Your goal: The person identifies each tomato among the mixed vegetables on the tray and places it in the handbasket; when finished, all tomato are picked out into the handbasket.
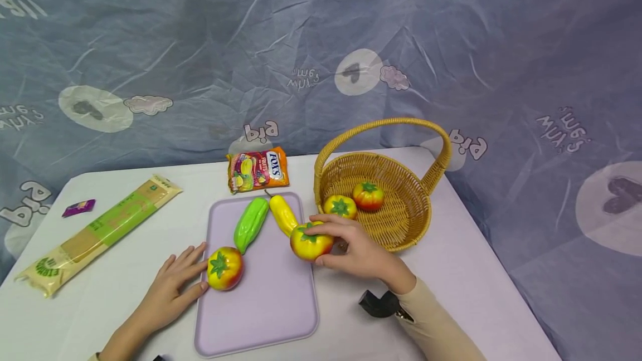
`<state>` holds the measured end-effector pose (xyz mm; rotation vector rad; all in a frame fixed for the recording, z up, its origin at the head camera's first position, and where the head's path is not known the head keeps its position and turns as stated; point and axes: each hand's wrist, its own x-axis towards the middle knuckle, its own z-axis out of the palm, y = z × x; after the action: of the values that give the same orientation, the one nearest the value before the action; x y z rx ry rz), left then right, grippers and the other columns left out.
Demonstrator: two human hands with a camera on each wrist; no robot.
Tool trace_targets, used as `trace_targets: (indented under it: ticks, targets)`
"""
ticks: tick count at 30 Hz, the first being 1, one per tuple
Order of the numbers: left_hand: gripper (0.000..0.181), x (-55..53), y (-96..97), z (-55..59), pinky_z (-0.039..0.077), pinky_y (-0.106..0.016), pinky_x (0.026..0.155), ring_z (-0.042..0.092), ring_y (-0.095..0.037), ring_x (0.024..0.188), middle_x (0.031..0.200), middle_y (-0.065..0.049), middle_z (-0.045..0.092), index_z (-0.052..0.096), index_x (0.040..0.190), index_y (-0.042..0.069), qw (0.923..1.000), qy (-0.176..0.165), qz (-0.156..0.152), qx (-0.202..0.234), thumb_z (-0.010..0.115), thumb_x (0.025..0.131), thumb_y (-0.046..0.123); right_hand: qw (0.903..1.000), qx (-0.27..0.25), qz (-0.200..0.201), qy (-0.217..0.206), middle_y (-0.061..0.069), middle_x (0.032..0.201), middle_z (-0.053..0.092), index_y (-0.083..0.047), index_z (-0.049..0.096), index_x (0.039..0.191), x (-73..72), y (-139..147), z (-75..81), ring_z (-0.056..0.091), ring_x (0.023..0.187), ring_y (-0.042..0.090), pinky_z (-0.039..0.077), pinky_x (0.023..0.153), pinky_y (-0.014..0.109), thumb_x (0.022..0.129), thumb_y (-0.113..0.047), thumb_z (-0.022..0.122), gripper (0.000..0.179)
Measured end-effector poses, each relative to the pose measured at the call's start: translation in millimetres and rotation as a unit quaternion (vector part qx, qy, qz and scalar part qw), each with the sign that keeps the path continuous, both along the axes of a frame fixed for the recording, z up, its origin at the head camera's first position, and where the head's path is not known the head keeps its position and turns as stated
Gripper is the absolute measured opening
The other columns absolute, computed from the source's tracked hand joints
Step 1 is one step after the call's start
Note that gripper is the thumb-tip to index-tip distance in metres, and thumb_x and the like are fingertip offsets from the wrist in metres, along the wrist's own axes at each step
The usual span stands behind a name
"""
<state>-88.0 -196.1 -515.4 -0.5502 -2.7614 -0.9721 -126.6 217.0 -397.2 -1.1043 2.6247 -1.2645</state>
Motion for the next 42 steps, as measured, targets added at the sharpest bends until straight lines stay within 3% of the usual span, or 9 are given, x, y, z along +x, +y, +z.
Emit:
trace_targets:
  ticks: [4, 12, 16, 20, 22, 28, 37, 42]
  targets:
    - [0.044, 0.3, -0.3, -0.2, 0.022, -0.07, 0.117, 0.043, -0.049, 0.142, 0.156, -0.011, 0.052, 0.069, 0.132, 0.013, 1.0, 0.002, 0.001, 0.001, 0.074, 0.09, 0.027, 0.9994, -0.011, -0.03, 0.01, 0.014, 0.142, 0.062, -0.014, 0.071, 0.127, -3.5, 15.3, 3.0, 0.055, 0.137, 0.026, 0.041, 0.111, 0.015, 0.082, -0.009, 0.085, 0.047]
    - [0.045, -0.1, -0.3, -1.5, 0.021, -0.068, 0.118, 0.044, -0.05, 0.142, 0.155, -0.012, 0.052, 0.069, 0.132, 0.013, 1.0, 0.006, 0.0, 0.001, 0.074, 0.09, 0.026, 0.9961, -0.03, -0.076, 0.031, 0.023, 0.139, 0.061, -0.007, 0.07, 0.125, -8.3, 45.8, 2.7, 0.049, 0.131, -0.007, 0.056, 0.085, 0.017, 0.078, -0.001, 0.085, 0.05]
    - [0.044, -0.7, -0.1, -1.9, 0.021, -0.068, 0.118, 0.043, -0.049, 0.142, 0.155, -0.012, 0.052, 0.07, 0.132, 0.013, 1.0, 0.006, 0.0, 0.0, 0.074, 0.09, 0.026, 0.9939, -0.047, -0.096, 0.03, 0.023, 0.139, 0.06, -0.004, 0.069, 0.125, -12.0, 58.9, 1.4, 0.05, 0.129, -0.01, 0.056, 0.087, 0.013, 0.078, 0.005, 0.083, 0.05]
    - [0.044, -1.5, 0.2, -2.0, 0.022, -0.069, 0.118, 0.044, -0.049, 0.142, 0.155, -0.012, 0.052, 0.07, 0.132, 0.013, 1.0, 0.006, 0.0, 0.0, 0.074, 0.09, 0.026, 0.9918, -0.06, -0.11, 0.025, 0.008, 0.141, 0.061, -0.002, 0.069, 0.125, -15.4, 69.7, -1.4, 0.051, 0.128, -0.01, 0.054, 0.09, 0.011, 0.078, 0.008, 0.081, 0.05]
    - [0.044, -1.7, 0.5, -2.1, 0.022, -0.069, 0.117, 0.044, -0.049, 0.142, 0.154, -0.012, 0.053, 0.07, 0.131, 0.013, 1.0, 0.007, 0.0, 0.0, 0.074, 0.089, 0.026, 0.9913, -0.063, -0.113, 0.021, 0.007, 0.141, 0.061, -0.001, 0.068, 0.125, -16.5, 74.2, -3.3, 0.052, 0.127, -0.011, 0.054, 0.09, 0.011, 0.078, 0.009, 0.08, 0.049]
    - [0.043, -1.0, 1.5, -1.7, 0.023, -0.07, 0.116, 0.044, -0.049, 0.142, 0.154, -0.012, 0.054, 0.071, 0.13, 0.013, 1.0, 0.005, 0.0, -0.001, 0.074, 0.089, 0.027, 0.9911, -0.056, -0.121, 0.012, 0.027, 0.136, 0.059, 0.0, 0.068, 0.122, -17.8, 83.5, -7.3, 0.053, 0.123, -0.012, 0.054, 0.089, 0.01, 0.076, 0.011, 0.08, 0.048]
    - [0.043, 1.7, 2.0, 0.6, 0.026, -0.074, 0.109, 0.047, -0.048, 0.14, 0.152, -0.01, 0.056, 0.072, 0.129, 0.016, 0.9998, 0.018, -0.002, 0.005, 0.075, 0.088, 0.026, 0.9928, -0.037, -0.113, 0.013, 0.007, 0.135, 0.062, -0.002, 0.069, 0.121, -20.3, 91.4, -9.9, 0.051, 0.123, -0.014, 0.054, 0.088, 0.011, 0.076, 0.01, 0.08, 0.047]
    - [0.043, 1.3, 1.7, 1.1, 0.027, -0.074, 0.11, 0.047, -0.048, 0.14, 0.152, -0.01, 0.056, 0.072, 0.129, 0.016, 0.9998, 0.021, -0.002, 0.004, 0.075, 0.088, 0.026, 0.9945, -0.019, -0.101, 0.019, 0.018, 0.128, 0.067, -0.004, 0.07, 0.119, -23.0, 90.8, -12.6, 0.052, 0.119, -0.015, 0.053, 0.088, 0.01, 0.075, 0.008, 0.08, 0.047]
